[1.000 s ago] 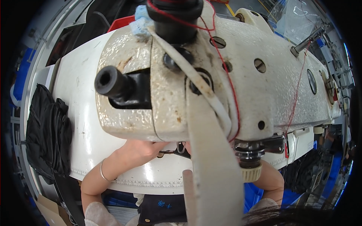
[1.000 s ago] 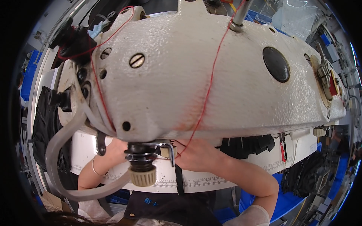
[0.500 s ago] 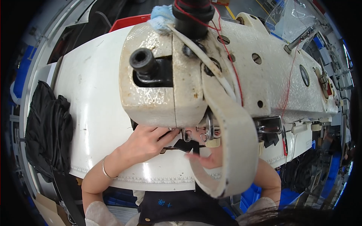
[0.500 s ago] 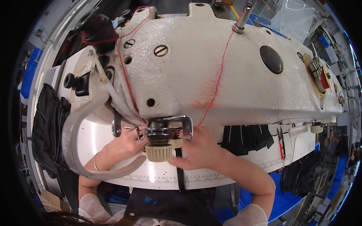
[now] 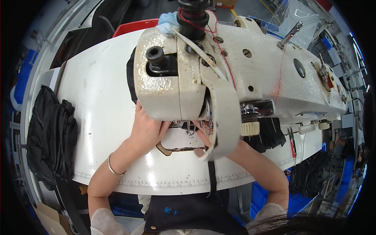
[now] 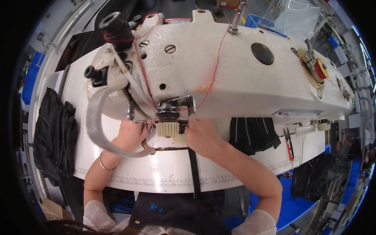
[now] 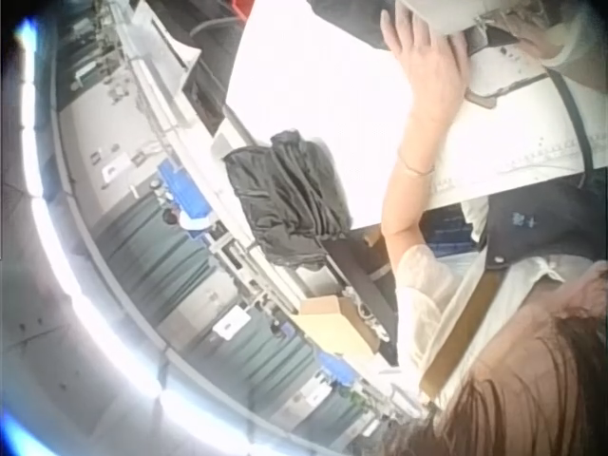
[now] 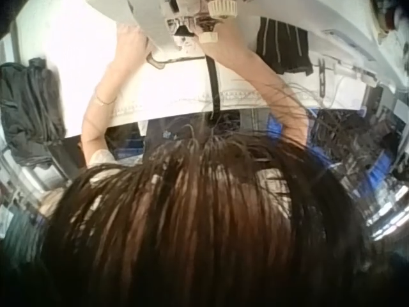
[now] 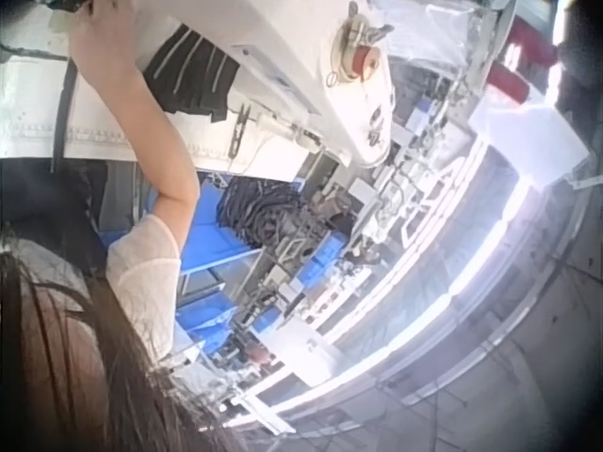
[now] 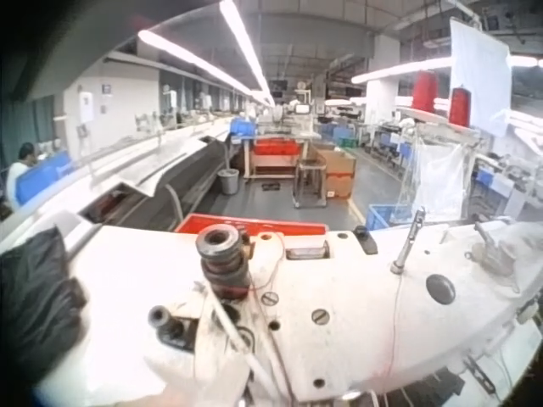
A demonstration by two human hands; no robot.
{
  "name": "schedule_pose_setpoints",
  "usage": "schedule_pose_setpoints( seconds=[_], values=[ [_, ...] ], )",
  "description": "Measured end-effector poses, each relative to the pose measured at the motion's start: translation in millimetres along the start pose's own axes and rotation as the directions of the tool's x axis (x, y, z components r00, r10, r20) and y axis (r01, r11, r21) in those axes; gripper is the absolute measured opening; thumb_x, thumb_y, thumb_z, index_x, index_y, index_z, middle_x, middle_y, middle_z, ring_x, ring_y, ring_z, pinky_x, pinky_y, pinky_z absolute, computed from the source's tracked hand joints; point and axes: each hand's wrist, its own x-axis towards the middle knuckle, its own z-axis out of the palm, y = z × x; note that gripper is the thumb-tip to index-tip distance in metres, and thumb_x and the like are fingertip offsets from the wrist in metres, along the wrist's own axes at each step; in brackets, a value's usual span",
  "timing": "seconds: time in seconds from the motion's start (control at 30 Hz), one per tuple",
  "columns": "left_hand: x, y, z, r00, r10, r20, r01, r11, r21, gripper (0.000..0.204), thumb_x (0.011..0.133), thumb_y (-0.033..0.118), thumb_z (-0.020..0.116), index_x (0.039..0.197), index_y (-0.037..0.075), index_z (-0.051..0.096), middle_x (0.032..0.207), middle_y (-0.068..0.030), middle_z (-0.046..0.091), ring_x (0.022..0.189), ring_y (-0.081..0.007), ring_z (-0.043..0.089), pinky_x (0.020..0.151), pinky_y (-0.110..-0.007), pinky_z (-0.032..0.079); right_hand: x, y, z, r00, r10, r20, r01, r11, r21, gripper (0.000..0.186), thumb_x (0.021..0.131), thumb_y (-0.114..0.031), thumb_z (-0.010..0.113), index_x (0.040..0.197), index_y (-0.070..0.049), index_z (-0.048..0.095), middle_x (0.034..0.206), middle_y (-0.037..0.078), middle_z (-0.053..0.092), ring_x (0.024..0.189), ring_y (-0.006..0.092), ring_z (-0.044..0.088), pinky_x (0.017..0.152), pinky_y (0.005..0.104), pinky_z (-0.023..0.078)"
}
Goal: The recorder is using an industrial sewing machine to sew labels and small straps onto pieces of black fabric.
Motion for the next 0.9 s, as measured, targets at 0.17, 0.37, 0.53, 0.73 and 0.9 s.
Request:
schedule_pose_setpoints(
  seconds=[0.17, 0.37, 0.53, 0.73, 0.9],
  values=[
    [-12, 32, -16, 0.974, -0.154, 0.169, 0.095, 0.944, 0.315, 0.011, 0.076, 0.007, 0.061, 0.085, 0.001, 0.063, 0.083, -0.0115, 0.059, 0.084, -0.0255, 0.056, 0.077, -0.036, 0.045, -10, -17, -22, 0.94, -0.271, -0.205, 0.279, 0.96, 0.008, 0.044, 0.069, -0.02, 0.071, 0.109, -0.005, 0.063, 0.099, 0.011, 0.056, 0.092, 0.0239, 0.055, 0.078, 0.0356, 0.047],
    [-27, 46, -60, 0.851, 0.321, 0.415, -0.21, 0.934, -0.29, 0.022, 0.074, 0.015, 0.067, 0.094, 0.009, 0.06, 0.106, -0.0095, 0.051, 0.109, -0.0275, 0.044, 0.088, -0.039, 0.037, -49, -77, -63, 0.871, -0.419, 0.256, -0.157, 0.257, 0.954, 0.028, 0.091, -0.026, 0.059, 0.098, 0.001, 0.064, 0.085, 0.007, 0.056, 0.078, 0.0177, 0.055, 0.074, 0.0285, 0.046],
    [-32, 27, -68, 0.844, 0.36, 0.397, -0.327, 0.933, -0.151, 0.017, 0.071, 0.009, 0.063, 0.087, 0.007, 0.057, 0.091, -0.0053, 0.054, 0.088, -0.0202, 0.053, 0.075, -0.031, 0.042, -33, -70, -69, 0.794, -0.235, 0.56, -0.583, -0.037, 0.811, 0.02, 0.086, -0.011, 0.064, 0.093, 0.004, 0.053, 0.074, 0.01, 0.062, 0.063, 0.0112, 0.061, 0.053, 0.0243, 0.049],
    [-55, 54, -85, 0.914, 0.399, -0.072, -0.284, 0.757, 0.588, 0.026, 0.068, 0.004, 0.064, 0.093, 0.003, 0.062, 0.071, -0.0035, 0.046, 0.06, -0.0154, 0.048, 0.051, -0.026, 0.035, -2, -81, -51, 0.899, 0.178, 0.4, -0.424, 0.134, 0.895, 0.018, 0.092, -0.008, 0.054, 0.083, 0.006, 0.049, 0.068, 0.013, 0.064, 0.055, 0.0161, 0.065, 0.049, 0.0265, 0.052],
    [-93, 59, -58, 0.96, -0.223, 0.17, 0.147, 0.918, 0.369, 0.047, 0.071, 0.013, 0.069, 0.115, -0.001, 0.057, 0.094, -0.012, 0.051, 0.082, -0.023, 0.052, 0.065, -0.033, 0.046, 23, -87, -8, 0.918, 0.37, 0.142, -0.076, -0.187, 0.979, 0.018, 0.094, -0.008, 0.05, 0.093, 0.008, 0.057, 0.081, 0.013, 0.066, 0.07, 0.0158, 0.067, 0.062, 0.0254, 0.055]
  ],
)
